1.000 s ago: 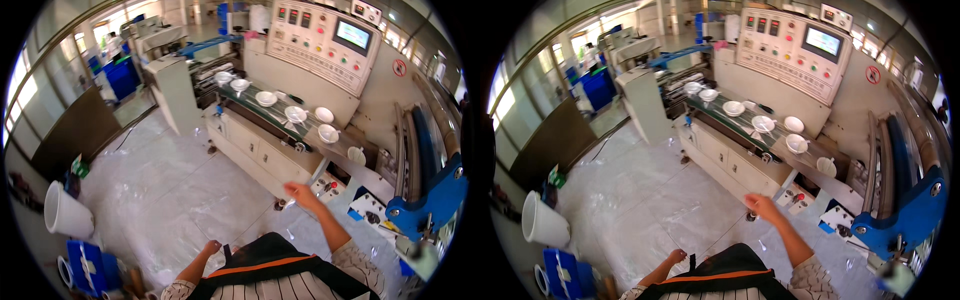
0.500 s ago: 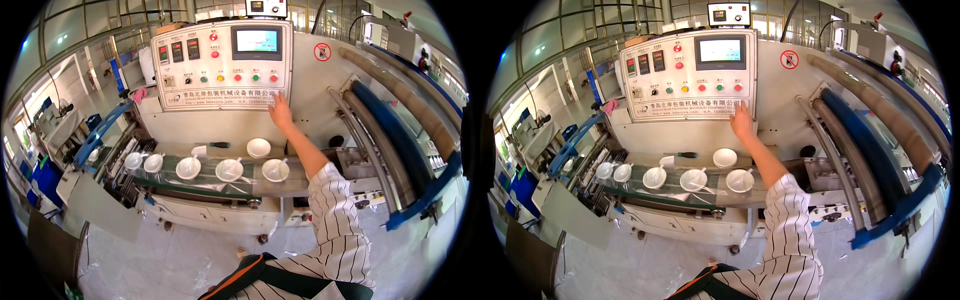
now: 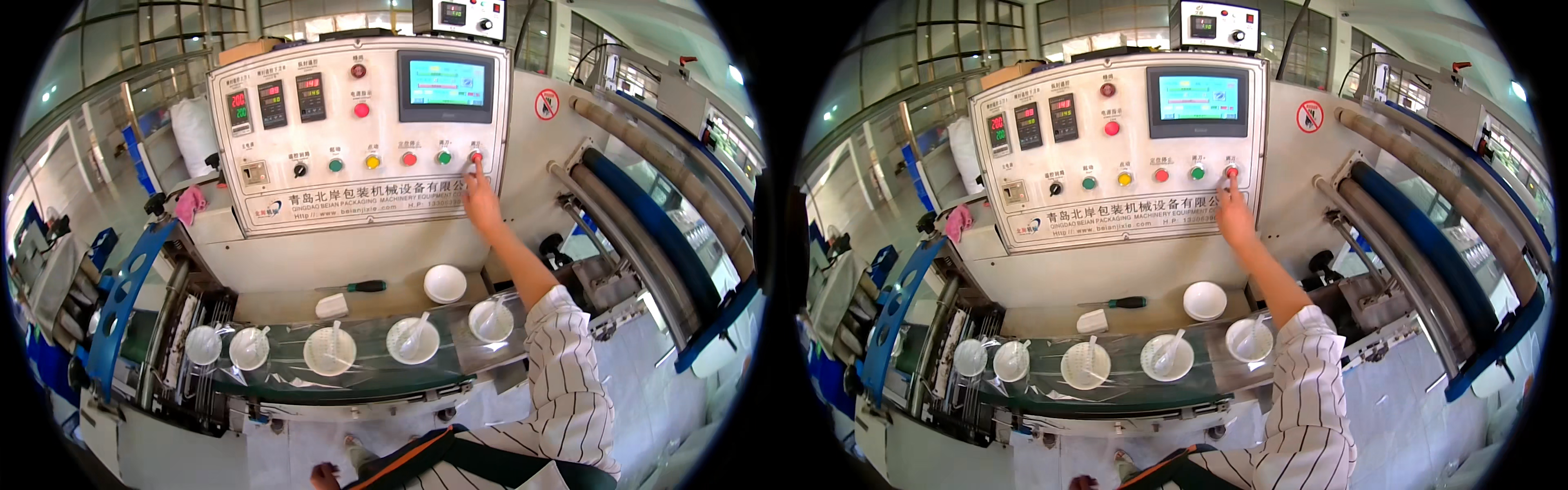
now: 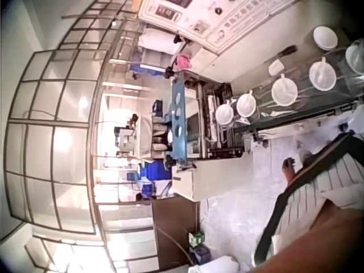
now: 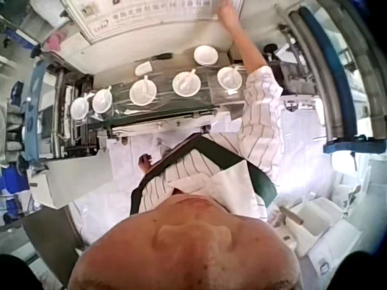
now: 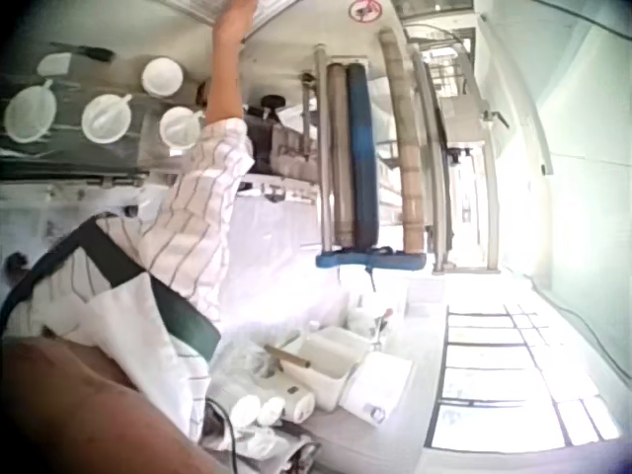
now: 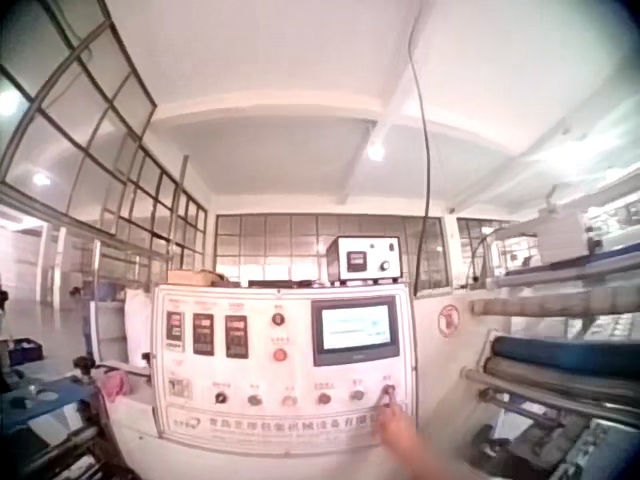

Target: The person takes plastic spoons from a large bin and places one in each bowl on a moving conveyor belt. Then, the person moves to a packaging machine and operates the controls to seal the bowls with plastic film.

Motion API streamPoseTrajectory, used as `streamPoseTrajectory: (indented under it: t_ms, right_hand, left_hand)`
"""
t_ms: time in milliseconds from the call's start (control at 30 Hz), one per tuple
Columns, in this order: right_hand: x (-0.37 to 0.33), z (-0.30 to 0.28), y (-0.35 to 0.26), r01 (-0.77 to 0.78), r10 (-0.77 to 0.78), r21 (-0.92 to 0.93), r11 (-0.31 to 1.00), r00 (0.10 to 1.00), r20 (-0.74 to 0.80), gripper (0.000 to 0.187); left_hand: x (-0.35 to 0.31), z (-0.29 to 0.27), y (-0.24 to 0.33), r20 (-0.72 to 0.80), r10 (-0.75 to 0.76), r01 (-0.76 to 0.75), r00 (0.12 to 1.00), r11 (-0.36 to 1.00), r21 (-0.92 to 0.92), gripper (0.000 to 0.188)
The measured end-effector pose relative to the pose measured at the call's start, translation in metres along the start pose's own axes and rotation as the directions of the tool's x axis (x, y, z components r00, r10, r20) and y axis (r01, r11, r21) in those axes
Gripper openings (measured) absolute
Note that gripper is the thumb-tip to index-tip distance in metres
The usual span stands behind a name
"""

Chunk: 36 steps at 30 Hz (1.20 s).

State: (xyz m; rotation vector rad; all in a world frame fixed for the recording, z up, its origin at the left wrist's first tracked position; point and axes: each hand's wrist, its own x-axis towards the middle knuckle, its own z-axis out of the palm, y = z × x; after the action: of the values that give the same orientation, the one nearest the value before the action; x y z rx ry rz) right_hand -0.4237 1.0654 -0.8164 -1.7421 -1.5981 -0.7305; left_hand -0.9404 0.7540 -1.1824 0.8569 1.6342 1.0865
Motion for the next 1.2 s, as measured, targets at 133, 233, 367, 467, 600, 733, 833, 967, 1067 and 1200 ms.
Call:
streamPoseTrajectory:
  t_ms: [133,233,367,467,600,733,833,967,1067,1200]
  right_hand:
    - [-0.004,-0.014,0.014,-0.161,0.163,-0.056,0.985,0.986,0.031,0.025]
    - [0.022,0.011,-0.039,-0.236,0.224,0.136,0.962,0.97,0.094,0.02]
    - [0.012,0.019,-0.025,-0.242,0.229,0.137,0.961,0.968,0.106,0.026]
    - [0.001,0.004,-0.011,-0.29,0.285,0.096,0.952,0.957,0.057,0.029]
    - [0.005,0.032,0.013,-0.096,0.108,0.162,0.982,0.992,-0.067,0.022]
    - [0.016,0.043,0.028,-0.036,0.035,-0.006,0.999,0.997,-0.076,0.014]
    - [0.019,0.044,0.019,-0.072,0.062,-0.141,0.987,0.995,-0.072,0.01]
    - [0.012,0.04,0.023,-0.024,0.011,-0.113,0.993,0.993,-0.119,0.01]
    - [0.006,0.043,0.039,-0.037,0.024,-0.103,0.994,0.992,-0.124,0.011]
    - [0.007,0.033,0.026,-0.05,0.047,-0.079,0.996,0.998,-0.044,0.013]
  left_hand:
    - [0.048,-0.031,0.163,-0.134,0.314,-0.273,0.94,0.927,0.256,0.028]
    - [0.086,-0.094,0.197,-0.403,0.384,-0.288,0.831,0.916,0.278,0.028]
    - [0.162,-0.108,0.217,-0.339,0.409,-0.442,0.847,0.897,-0.022,0.018]
    - [0.2,-0.094,0.217,-0.256,0.529,-0.504,0.809,0.849,0.161,0.017]
    - [0.216,-0.102,0.204,-0.314,0.4,-0.378,0.861,0.916,0.132,0.022]
    - [0.208,-0.099,0.218,-0.31,0.159,-0.223,0.937,0.958,-0.183,0.026]
    - [0.212,-0.094,0.218,-0.281,0.067,-0.143,0.957,0.956,-0.256,0.029]
    - [0.225,-0.082,0.222,-0.207,-0.038,-0.032,0.978,0.945,-0.327,0.035]
    - [0.239,-0.068,0.225,-0.218,-0.024,-0.049,0.976,0.945,-0.324,0.036]
    - [0.246,-0.06,0.239,-0.144,0.002,-0.066,0.99,0.894,-0.443,0.037]
